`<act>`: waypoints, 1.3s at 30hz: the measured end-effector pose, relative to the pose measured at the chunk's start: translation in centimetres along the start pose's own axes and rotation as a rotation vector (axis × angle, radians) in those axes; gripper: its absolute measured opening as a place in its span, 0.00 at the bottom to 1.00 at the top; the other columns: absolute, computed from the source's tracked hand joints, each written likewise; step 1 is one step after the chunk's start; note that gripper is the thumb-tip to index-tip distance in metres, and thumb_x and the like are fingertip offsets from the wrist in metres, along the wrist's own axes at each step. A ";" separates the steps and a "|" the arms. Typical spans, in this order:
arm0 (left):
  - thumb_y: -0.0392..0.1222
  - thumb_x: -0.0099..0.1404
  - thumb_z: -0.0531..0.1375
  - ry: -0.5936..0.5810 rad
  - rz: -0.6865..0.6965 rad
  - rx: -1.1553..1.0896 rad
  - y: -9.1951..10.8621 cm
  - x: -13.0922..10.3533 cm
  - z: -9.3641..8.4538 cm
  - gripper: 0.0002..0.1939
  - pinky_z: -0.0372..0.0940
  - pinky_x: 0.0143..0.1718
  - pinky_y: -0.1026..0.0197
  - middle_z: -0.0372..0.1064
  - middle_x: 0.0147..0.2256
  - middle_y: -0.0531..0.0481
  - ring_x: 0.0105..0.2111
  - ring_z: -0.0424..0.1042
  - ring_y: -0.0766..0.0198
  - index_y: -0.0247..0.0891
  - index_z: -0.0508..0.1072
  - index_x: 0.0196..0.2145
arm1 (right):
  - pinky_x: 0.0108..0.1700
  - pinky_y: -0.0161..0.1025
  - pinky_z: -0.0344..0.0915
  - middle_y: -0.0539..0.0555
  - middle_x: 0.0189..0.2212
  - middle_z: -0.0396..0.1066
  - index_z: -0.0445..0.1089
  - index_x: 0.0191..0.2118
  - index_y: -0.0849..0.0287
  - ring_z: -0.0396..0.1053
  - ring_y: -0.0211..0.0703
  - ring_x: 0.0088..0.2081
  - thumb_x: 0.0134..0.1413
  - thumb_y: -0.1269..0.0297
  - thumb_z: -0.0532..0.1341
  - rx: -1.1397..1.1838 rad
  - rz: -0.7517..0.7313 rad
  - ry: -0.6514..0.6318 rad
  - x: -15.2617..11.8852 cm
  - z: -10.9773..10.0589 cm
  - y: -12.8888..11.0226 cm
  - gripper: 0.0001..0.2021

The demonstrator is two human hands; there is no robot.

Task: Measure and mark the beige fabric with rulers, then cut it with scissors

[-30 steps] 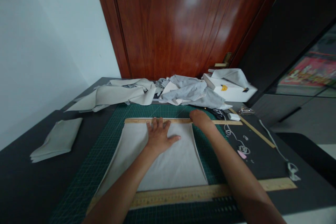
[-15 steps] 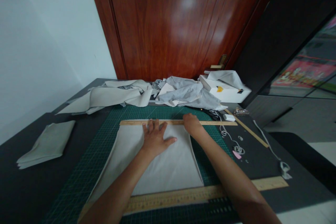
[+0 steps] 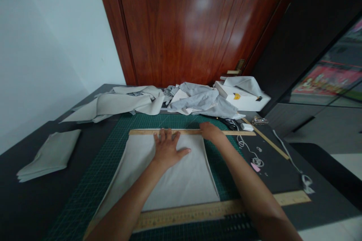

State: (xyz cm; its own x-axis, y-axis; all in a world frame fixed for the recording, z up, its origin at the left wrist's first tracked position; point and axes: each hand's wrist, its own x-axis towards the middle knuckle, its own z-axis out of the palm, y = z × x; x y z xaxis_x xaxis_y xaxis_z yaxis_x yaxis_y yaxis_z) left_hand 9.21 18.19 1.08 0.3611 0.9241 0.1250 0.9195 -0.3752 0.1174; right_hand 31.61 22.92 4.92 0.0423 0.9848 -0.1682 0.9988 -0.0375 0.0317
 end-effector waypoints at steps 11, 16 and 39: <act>0.75 0.67 0.55 0.007 0.006 -0.027 -0.1 0.0 0.2 0.45 0.39 0.68 0.25 0.53 0.71 0.31 0.72 0.45 0.26 0.43 0.63 0.71 | 0.54 0.55 0.74 0.59 0.58 0.72 0.71 0.59 0.58 0.74 0.52 0.53 0.68 0.56 0.65 0.010 0.501 0.028 0.7 -0.2 9.8 0.19; 0.76 0.66 0.55 0.006 0.001 -0.025 -0.1 0.0 0.3 0.46 0.39 0.69 0.25 0.53 0.72 0.31 0.72 0.45 0.26 0.43 0.63 0.71 | 0.56 0.58 0.72 0.60 0.61 0.70 0.70 0.61 0.58 0.72 0.55 0.57 0.68 0.56 0.64 0.010 0.580 0.113 1.0 1.5 11.5 0.21; 0.76 0.66 0.55 0.027 0.017 -0.017 -0.2 0.0 0.6 0.46 0.39 0.68 0.24 0.53 0.71 0.30 0.72 0.46 0.26 0.43 0.63 0.71 | 0.53 0.55 0.74 0.59 0.58 0.72 0.71 0.59 0.58 0.74 0.52 0.53 0.68 0.56 0.65 0.023 0.403 0.110 0.8 0.3 12.3 0.19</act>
State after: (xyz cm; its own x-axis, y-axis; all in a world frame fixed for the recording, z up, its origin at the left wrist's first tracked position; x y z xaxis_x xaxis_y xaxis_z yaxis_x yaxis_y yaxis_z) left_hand 9.10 18.30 0.46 0.3720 0.9154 0.1541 0.9105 -0.3921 0.1313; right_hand 43.98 23.18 4.92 0.4285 0.9026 -0.0409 0.9031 -0.4264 0.0512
